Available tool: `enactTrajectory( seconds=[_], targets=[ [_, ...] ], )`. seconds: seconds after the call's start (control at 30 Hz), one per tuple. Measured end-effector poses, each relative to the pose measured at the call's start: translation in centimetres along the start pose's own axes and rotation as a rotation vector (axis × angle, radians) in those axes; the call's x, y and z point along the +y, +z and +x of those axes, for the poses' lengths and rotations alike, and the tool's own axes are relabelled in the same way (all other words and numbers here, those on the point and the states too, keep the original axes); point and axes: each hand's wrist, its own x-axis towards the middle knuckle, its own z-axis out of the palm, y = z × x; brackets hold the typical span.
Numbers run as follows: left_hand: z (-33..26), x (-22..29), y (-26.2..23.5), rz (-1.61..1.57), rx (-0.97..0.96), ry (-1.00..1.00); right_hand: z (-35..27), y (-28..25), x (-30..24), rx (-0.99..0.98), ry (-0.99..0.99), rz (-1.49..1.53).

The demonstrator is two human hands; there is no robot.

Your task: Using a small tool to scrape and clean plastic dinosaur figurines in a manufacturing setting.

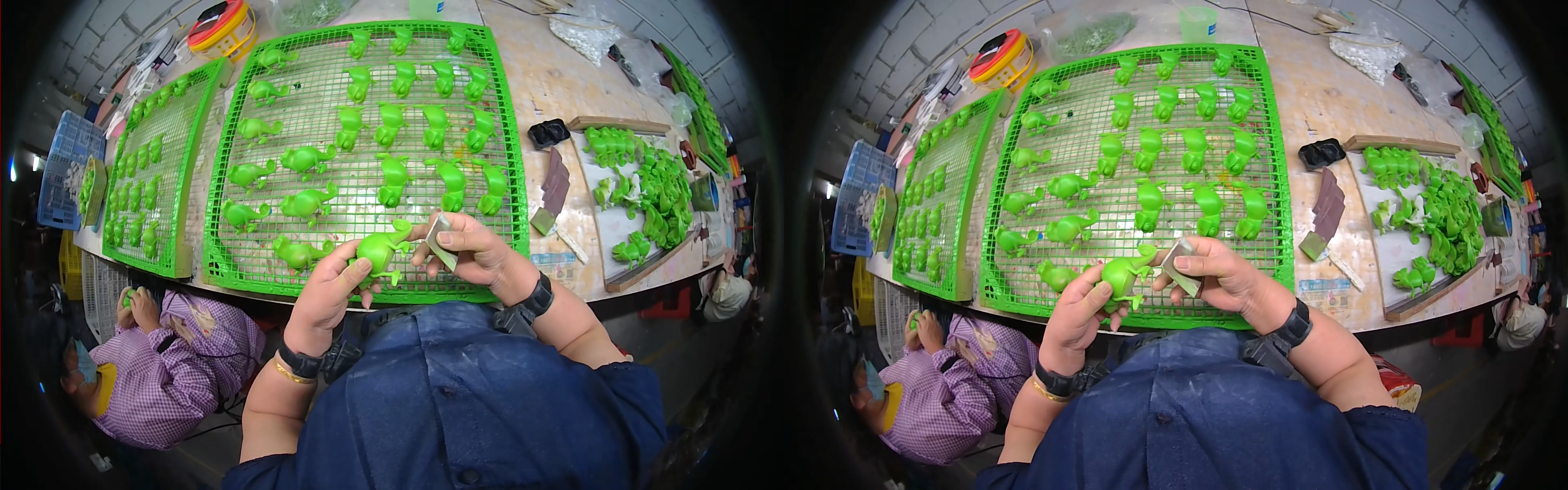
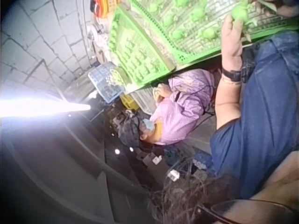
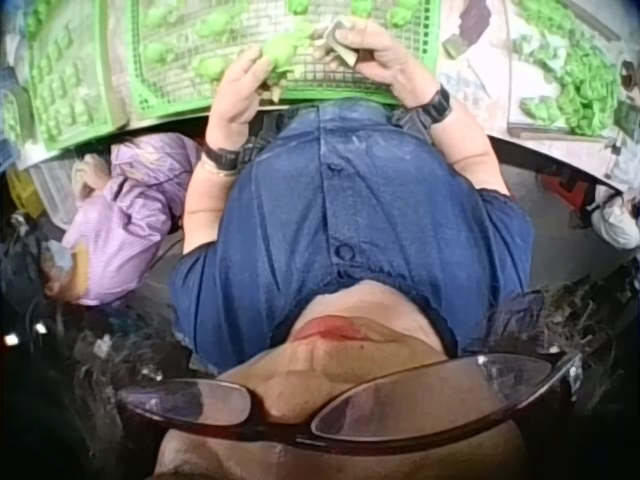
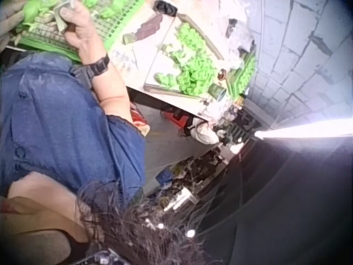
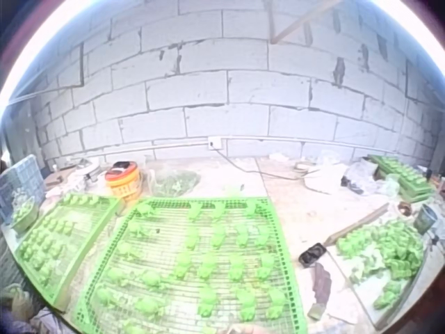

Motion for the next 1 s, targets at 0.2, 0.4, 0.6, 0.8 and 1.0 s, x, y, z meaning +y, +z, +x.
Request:
enactTrajectory(
  seconds=[0.2, 0.4, 0.6, 0.8, 1.0],
  targets=[
    [0.3, -0.3, -0.5, -0.023, -0.005, 0.036, -0.2, -0.1, 0.0, -0.017, 0.012, -0.030],
    [0.6, -0.8, -1.5, -0.040, -0.039, 0.064, -0.6, 0.8, -0.5, -0.036, 0.011, -0.105],
    [0.8, -0.8, -1.8, -0.025, -0.067, 0.081, -0.9, 0.8, -0.8, -0.048, 0.006, -0.165],
    [1.2, 0.1, -1.4, 0.127, -0.082, 0.189, -1.0, 0.5, -1.0, -0.027, -0.007, -0.160],
    [1.4, 0.0, -1.7, 0.143, -0.083, 0.212, -0.7, -0.2, -0.8, -0.059, 0.018, -0.107]
  ],
)
